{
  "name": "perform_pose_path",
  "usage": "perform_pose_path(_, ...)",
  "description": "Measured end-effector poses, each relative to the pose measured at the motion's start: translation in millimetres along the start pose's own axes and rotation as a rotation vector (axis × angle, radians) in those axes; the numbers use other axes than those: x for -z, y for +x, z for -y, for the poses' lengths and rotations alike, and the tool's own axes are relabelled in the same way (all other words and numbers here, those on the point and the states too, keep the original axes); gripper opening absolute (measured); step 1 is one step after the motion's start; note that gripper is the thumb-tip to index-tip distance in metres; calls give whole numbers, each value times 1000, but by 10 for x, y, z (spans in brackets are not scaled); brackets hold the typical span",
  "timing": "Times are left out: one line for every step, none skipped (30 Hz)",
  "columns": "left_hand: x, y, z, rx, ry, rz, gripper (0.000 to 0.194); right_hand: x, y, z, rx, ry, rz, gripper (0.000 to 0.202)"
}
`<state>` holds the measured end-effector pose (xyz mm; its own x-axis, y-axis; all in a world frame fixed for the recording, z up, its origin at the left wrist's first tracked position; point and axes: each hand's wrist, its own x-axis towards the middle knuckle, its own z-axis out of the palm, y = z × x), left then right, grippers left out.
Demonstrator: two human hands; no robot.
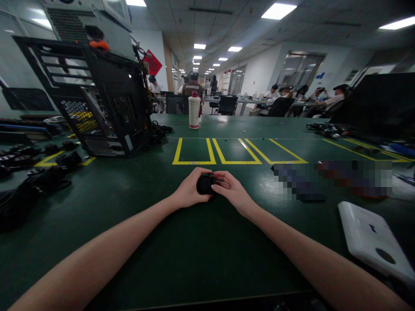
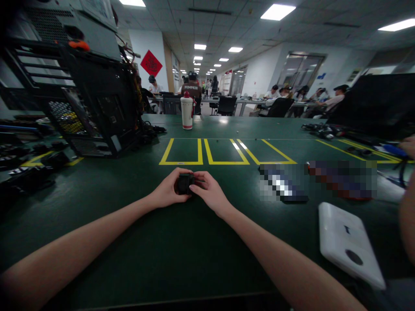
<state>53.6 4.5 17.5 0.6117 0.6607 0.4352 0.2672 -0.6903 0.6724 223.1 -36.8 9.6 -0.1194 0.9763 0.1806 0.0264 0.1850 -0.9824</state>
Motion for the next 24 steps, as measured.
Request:
perform_pose_path(-1, 0, 1, 0, 1, 2, 58, 0, 2, 3, -7, -4, 0, 32)
perform_pose_path(-2, 1, 4, 0, 4, 4, 58, -1, 4, 6, -14, -9, 4, 33)
perform_pose_path(-4, 1, 7, 1, 8, 5, 58, -2, 3, 11, -18, -15, 9, 32)
perform_pose_path(-6, 1, 12, 2, 10, 7, 58, -3, 2, 15, -20, -17, 14, 31)
perform_pose_path(-10, 2, 18, 3, 11, 7, 58, -5, -2, 20, -19, -14, 17, 30)
perform_pose_path(-14, 2, 25, 4, 10, 3, 58, -8, -7, 25, -16, -7, 18, 30)
perform_pose_path(-18, 3, 32, 4, 9, -2, 58, -12, -13, 29, -12, 2, 21, 30)
perform_pose_path(-22, 4, 39, 4, 7, -4, 58, -15, -20, 33, -8, 12, 24, 31)
perform_pose_path(-26, 4, 45, 3, 7, -7, 59, -18, -27, 38, -6, 21, 27, 31)
perform_pose_path(-28, 4, 49, 2, 7, -9, 59, -21, -33, 41, -7, 28, 33, 31)
perform_pose_path(-28, 4, 50, 0, 8, -13, 59, -22, -38, 45, -11, 32, 38, 32)
perform_pose_path(-27, 3, 50, -2, 9, -15, 58, -23, -41, 47, -16, 35, 42, 32)
perform_pose_path(-24, 2, 47, -4, 9, -16, 58, -23, -41, 47, -18, 37, 42, 31)
perform_pose_path(-19, 1, 44, -4, 10, -15, 58, -22, -39, 45, -19, 36, 41, 30)
perform_pose_path(-15, 0, 39, -4, 11, -14, 58, -20, -35, 41, -15, 35, 35, 27)
perform_pose_path(-11, 0, 35, -3, 11, -11, 58, -18, -29, 33, -7, 34, 28, 25)
perform_pose_path(-9, -1, 32, -1, 12, -10, 59, -16, -22, 24, 2, 35, 20, 22)
perform_pose_path(-8, -1, 30, 0, 13, -10, 59, -14, -15, 13, 7, 37, 16, 21)
perform_pose_path(-10, -1, 30, 0, 14, -12, 59, -12, -9, 4, 8, 40, 14, 20)
perform_pose_path(-12, 0, 30, 0, 14, -16, 59, -10, -4, -4, 9, 45, 12, 20)
perform_pose_path(-15, 0, 31, 1, 13, -18, 59, -8, 0, -9, 9, 50, 11, 21)
perform_pose_path(-18, 1, 32, 2, 11, -16, 59, -6, 1, -9, 7, 50, 11, 23)
perform_pose_path(-21, 1, 33, 3, 8, -13, 59, -4, 2, -6, 4, 47, 9, 25)
perform_pose_path(-22, 1, 34, 4, 6, -10, 59, -3, 2, 1, -2, 42, 9, 28)
